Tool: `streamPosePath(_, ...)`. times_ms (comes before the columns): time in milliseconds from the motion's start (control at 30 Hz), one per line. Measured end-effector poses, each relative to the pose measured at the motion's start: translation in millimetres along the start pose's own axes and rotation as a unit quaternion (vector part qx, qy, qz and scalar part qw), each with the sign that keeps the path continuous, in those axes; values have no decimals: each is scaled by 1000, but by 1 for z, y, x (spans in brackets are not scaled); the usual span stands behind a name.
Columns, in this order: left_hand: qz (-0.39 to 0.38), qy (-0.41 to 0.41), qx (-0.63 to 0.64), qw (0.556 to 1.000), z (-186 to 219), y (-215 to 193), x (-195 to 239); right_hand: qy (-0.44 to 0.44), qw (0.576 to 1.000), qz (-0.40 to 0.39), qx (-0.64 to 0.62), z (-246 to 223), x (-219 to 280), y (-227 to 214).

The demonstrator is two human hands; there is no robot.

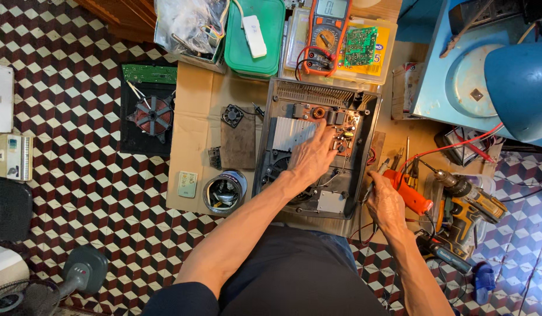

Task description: The person inspects an open electronic device on a workbench using a magnifying glass and a multimeter. They probe various points on the circuit board and examine components closely, then set the tools down and continue handling the device.

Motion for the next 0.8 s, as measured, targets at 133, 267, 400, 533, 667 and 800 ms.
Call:
streamPosePath(133, 38, -59, -17, 997, -28, -32, 4, 2, 1000, 9, 4, 1, -2, 1)
streamPosePath(267, 36, -71, -30, 996, -43, -48, -2, 1, 999, 36, -21, -8, -4, -7)
streamPosePath(400, 14, -69, -48, 996, -44, -47, -3, 30, 997, 76, -1, -17, -3, -24)
streamPosePath(533, -19, -61, -30, 998, -49, -42, 10, 80, 991, 88, -55, -33, 6, -29)
streamPosePath(667, 1, -37, -11, 999, -53, -36, 25, -10, 992, 122, -43, -68, 22, -29)
streamPosePath(800, 65, 10, 40, 997, -41, -44, 39, 16, 995, 95, -21, -69, 28, -18)
Point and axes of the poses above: each hand's wrist, its own x-axis away from the middle knuckle, its own y-axis out of the palm, z = x × y, the point moved 9 cm from there along -x, towards the middle knuckle, and after that the axes turned 14 degrees about z, right-handed, at the moved point
